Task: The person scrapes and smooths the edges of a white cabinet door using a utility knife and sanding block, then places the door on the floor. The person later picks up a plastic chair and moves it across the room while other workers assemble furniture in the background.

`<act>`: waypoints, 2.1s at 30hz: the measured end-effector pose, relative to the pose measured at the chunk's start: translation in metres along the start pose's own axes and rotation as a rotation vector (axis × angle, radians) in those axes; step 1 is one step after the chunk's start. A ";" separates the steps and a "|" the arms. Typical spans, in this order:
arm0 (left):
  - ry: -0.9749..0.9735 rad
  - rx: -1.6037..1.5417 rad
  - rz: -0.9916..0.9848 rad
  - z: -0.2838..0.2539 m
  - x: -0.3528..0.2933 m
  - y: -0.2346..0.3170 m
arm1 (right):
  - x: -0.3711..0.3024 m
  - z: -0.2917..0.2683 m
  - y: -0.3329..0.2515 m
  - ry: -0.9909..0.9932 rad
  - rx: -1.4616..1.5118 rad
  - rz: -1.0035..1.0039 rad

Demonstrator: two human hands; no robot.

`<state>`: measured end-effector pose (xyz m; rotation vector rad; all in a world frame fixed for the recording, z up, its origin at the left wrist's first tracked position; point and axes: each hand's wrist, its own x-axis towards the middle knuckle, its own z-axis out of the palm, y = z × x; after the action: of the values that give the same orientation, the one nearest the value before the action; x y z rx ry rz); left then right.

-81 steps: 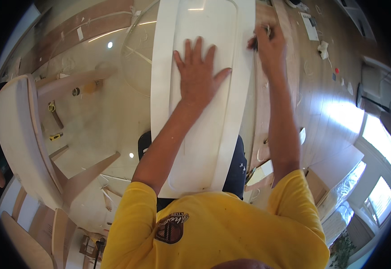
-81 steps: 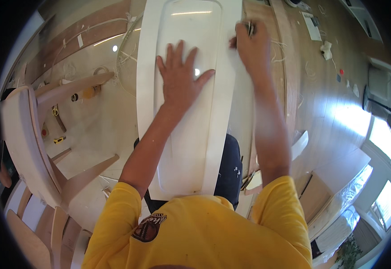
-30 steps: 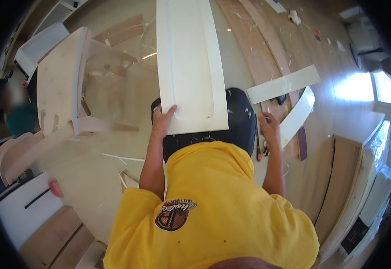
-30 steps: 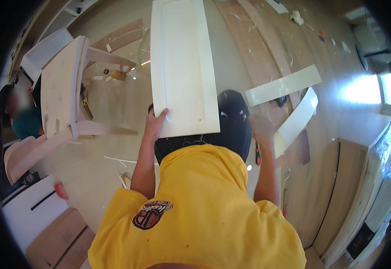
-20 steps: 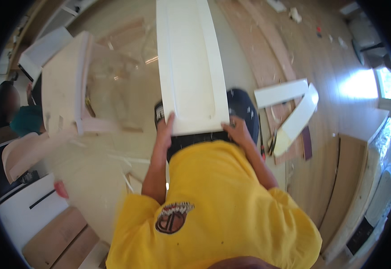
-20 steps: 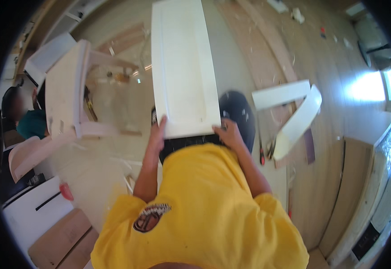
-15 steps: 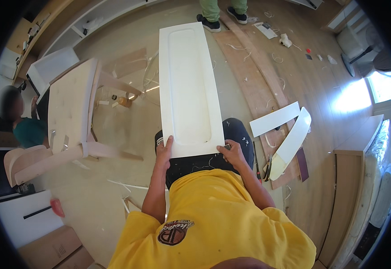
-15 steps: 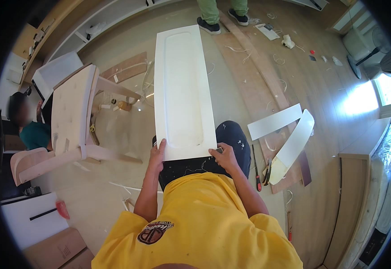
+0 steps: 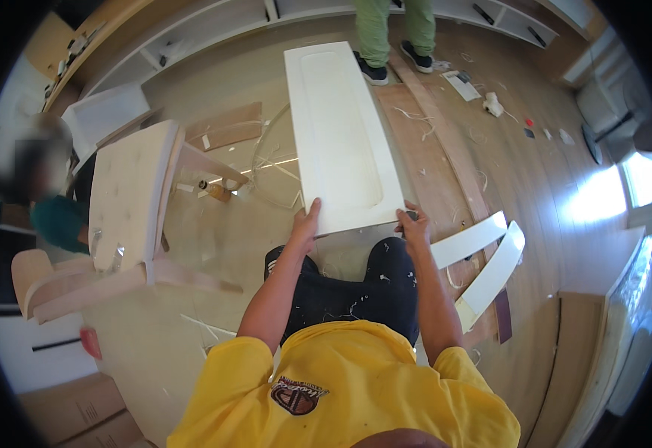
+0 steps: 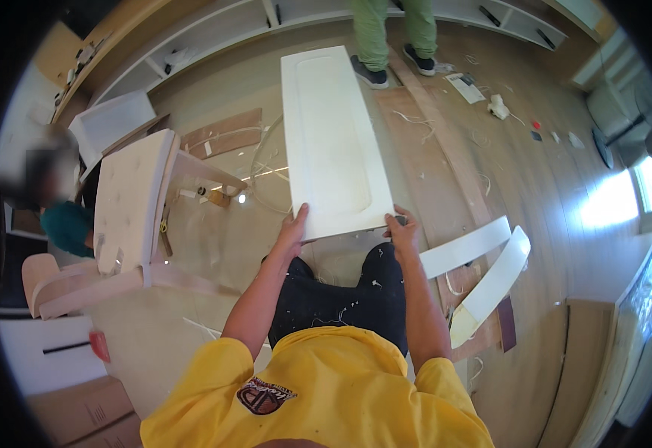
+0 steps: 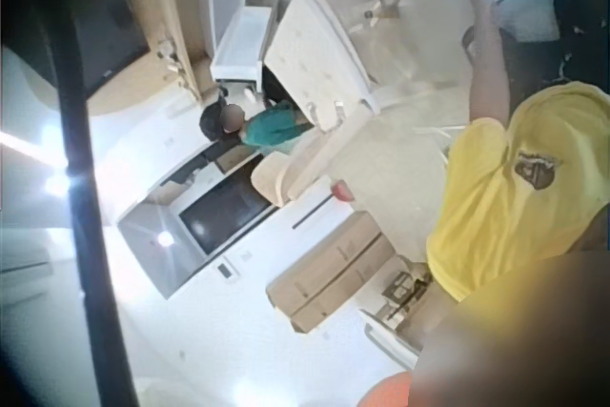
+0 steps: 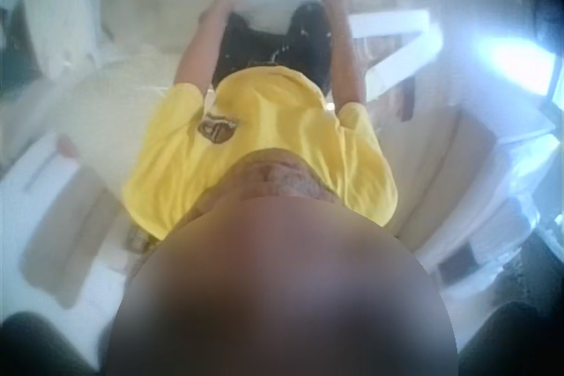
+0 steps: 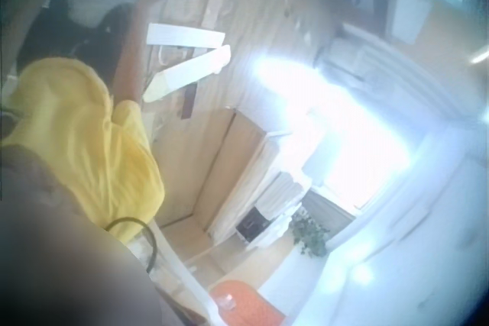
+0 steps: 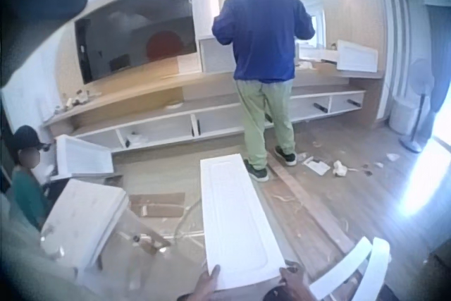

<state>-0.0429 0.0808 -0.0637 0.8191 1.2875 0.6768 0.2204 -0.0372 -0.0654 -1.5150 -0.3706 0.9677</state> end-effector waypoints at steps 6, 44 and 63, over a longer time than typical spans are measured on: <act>0.160 0.124 0.196 0.080 0.058 0.022 | 0.116 -0.020 -0.024 -0.013 -0.061 -0.032; 0.252 0.429 0.129 -0.182 -0.196 -0.140 | -0.249 -0.260 0.245 0.702 -0.282 0.659; 0.250 1.040 0.568 -0.118 -0.175 0.006 | -0.195 -0.233 0.215 0.215 -1.135 -0.131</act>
<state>-0.1879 -0.0423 0.0281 2.0517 1.6494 0.5227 0.2127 -0.3767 -0.2174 -2.5353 -0.9442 0.4473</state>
